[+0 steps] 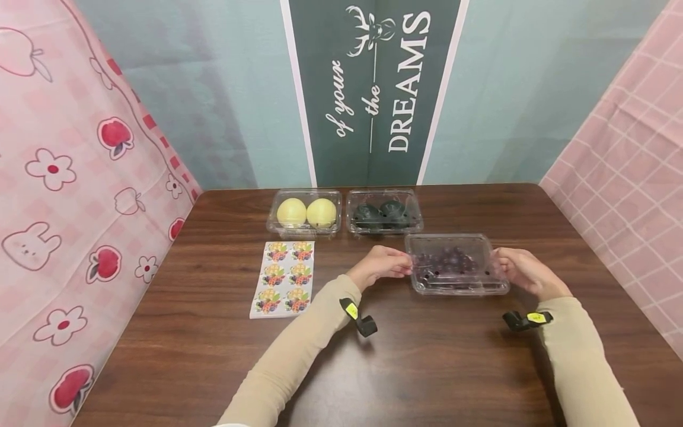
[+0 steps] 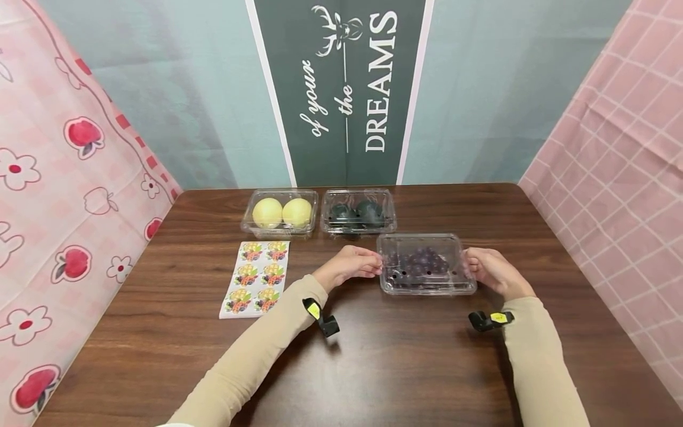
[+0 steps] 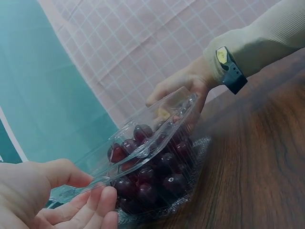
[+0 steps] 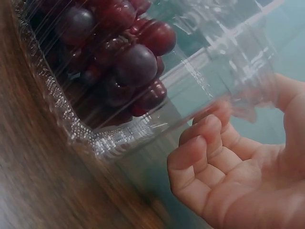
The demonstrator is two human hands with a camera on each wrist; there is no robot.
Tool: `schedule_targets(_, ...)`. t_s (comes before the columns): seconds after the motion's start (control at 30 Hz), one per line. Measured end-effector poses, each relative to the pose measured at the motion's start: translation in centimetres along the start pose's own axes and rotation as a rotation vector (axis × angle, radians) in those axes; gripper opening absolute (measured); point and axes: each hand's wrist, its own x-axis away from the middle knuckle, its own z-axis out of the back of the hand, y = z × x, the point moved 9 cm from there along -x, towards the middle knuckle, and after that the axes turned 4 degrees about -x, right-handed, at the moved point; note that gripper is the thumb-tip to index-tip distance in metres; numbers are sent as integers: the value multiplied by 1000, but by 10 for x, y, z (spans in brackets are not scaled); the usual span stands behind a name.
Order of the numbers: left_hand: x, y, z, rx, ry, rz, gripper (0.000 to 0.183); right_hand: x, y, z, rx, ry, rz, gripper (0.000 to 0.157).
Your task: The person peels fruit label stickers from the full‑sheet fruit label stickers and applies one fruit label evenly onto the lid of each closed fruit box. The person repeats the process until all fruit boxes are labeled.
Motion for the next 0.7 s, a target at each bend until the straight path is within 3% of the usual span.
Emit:
schedule_targets(0.27,7,-1,12,-18,-6,9,28,-7,4,-7,54,62,-37,45)
schedule_targets(0.7,15,-5,29,-18,9,18,30,-18,5,-21,66,74,-43,41)
